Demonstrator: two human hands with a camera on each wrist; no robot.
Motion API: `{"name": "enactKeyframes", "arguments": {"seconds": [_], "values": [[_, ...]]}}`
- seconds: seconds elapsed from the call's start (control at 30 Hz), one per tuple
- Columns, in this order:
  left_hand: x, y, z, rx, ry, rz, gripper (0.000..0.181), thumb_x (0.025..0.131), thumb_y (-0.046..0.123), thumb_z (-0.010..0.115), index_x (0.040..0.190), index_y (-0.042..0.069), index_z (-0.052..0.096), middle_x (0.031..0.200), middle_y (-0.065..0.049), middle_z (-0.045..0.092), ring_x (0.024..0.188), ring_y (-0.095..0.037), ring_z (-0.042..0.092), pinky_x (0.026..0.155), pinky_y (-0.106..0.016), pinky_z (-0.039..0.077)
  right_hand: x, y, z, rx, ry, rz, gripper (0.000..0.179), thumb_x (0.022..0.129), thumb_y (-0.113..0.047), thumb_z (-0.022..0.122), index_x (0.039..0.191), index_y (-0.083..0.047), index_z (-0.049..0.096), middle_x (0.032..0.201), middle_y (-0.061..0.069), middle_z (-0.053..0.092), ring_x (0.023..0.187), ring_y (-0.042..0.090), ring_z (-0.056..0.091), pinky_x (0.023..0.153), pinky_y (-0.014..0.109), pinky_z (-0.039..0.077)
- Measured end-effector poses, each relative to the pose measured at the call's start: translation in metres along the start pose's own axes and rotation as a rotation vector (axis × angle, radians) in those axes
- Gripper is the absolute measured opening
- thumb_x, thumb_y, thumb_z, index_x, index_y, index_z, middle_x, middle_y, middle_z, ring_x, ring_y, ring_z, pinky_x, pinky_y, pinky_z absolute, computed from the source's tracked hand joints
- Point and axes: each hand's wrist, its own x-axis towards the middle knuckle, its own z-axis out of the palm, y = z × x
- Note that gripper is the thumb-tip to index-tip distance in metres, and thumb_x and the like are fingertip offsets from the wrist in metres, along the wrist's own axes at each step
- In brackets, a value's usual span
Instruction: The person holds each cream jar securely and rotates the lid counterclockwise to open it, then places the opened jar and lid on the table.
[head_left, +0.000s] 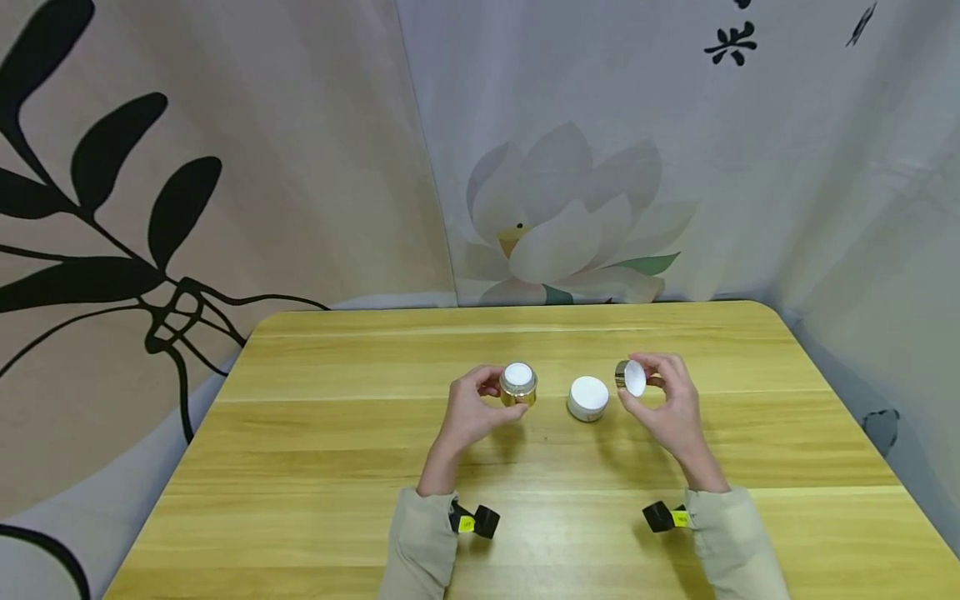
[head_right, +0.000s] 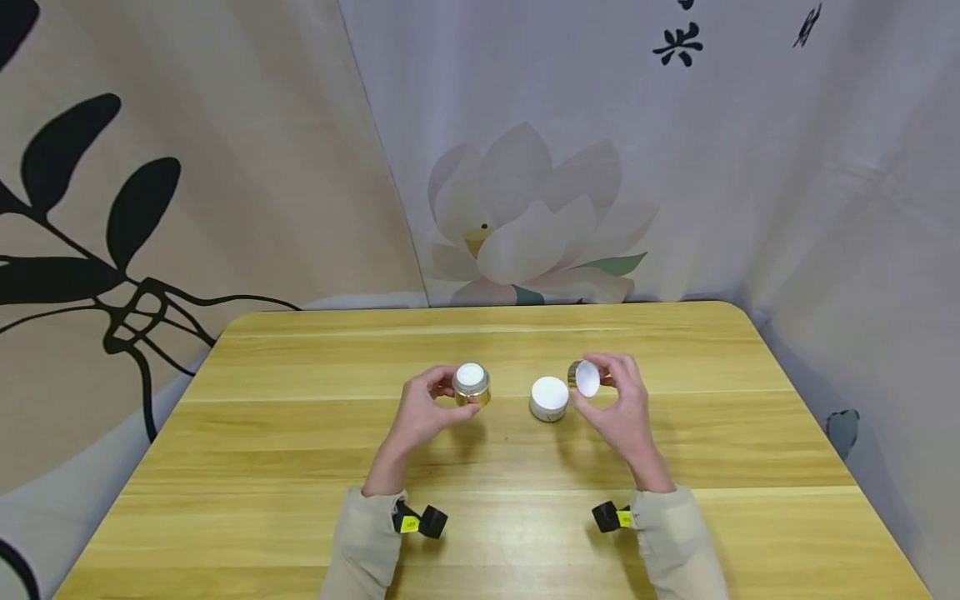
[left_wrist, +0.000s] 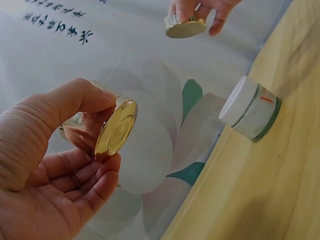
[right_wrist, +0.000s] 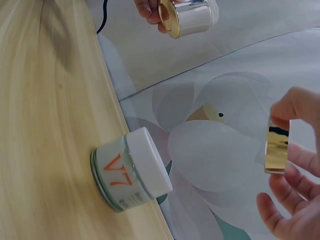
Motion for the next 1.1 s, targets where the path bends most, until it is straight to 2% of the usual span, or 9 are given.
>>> {"name": "enactKeyframes", "arguments": {"seconds": [0.23,0.4,0.6,0.87,1.0,1.1], "values": [[0.0,0.0,0.0,0.009,-0.005,-0.004,0.041,0.065,0.002,0.08,0.103,-0.005,0.065,0.093,-0.012,0.063,0.079,-0.021,0.056,0.074,-0.04,0.051,-0.006,0.023,-0.003,-0.051,-0.013,0.07,0.047,0.064,0.01,0.076,0.109,0.004,0.064,0.104,0.015,0.051,0.083,0.008,0.047,0.073,0.012,0.042],[0.001,0.0,0.0,0.015,-0.004,-0.005,0.041,0.066,0.003,0.08,0.103,-0.004,0.065,0.093,-0.012,0.063,0.08,-0.021,0.056,0.073,-0.034,0.051,-0.007,0.028,-0.005,-0.103,-0.027,0.087,0.046,0.065,0.008,0.077,0.109,0.003,0.065,0.103,0.015,0.051,0.082,0.009,0.047,0.072,0.017,0.043],[0.0,0.001,0.0,0.016,-0.009,-0.005,0.041,0.066,0.003,0.08,0.103,-0.004,0.065,0.093,-0.011,0.063,0.08,-0.021,0.056,0.073,-0.035,0.051,-0.008,0.031,-0.007,-0.156,-0.047,0.093,0.044,0.065,0.006,0.077,0.108,0.004,0.064,0.102,0.017,0.051,0.081,0.014,0.045,0.07,0.015,0.04],[0.001,0.0,-0.001,0.009,-0.011,-0.003,0.044,0.065,0.002,0.082,0.105,-0.005,0.064,0.095,-0.013,0.064,0.082,-0.025,0.057,0.073,-0.035,0.05,-0.01,0.037,-0.008,-0.284,-0.124,0.151,0.042,0.067,0.001,0.078,0.106,0.003,0.063,0.094,0.014,0.05,0.079,0.016,0.045,0.067,0.017,0.041],[-0.002,0.016,-0.003,0.021,-0.019,-0.028,0.043,0.066,-0.004,0.079,0.104,-0.009,0.062,0.095,-0.018,0.063,0.083,-0.031,0.057,0.075,-0.04,0.05,-0.013,0.038,-0.008,-0.311,-0.167,0.205,0.04,0.068,0.0,0.078,0.105,0.004,0.063,0.094,0.015,0.05,0.079,0.021,0.047,0.068,0.025,0.043],[-0.003,0.023,-0.003,0.032,-0.016,-0.033,0.042,0.066,-0.005,0.078,0.104,-0.009,0.062,0.094,-0.018,0.062,0.083,-0.03,0.057,0.075,-0.04,0.05,-0.013,0.039,-0.008,-0.324,-0.21,0.256,0.04,0.07,-0.001,0.077,0.107,0.005,0.062,0.096,0.017,0.049,0.081,0.025,0.048,0.07,0.032,0.043]]}}
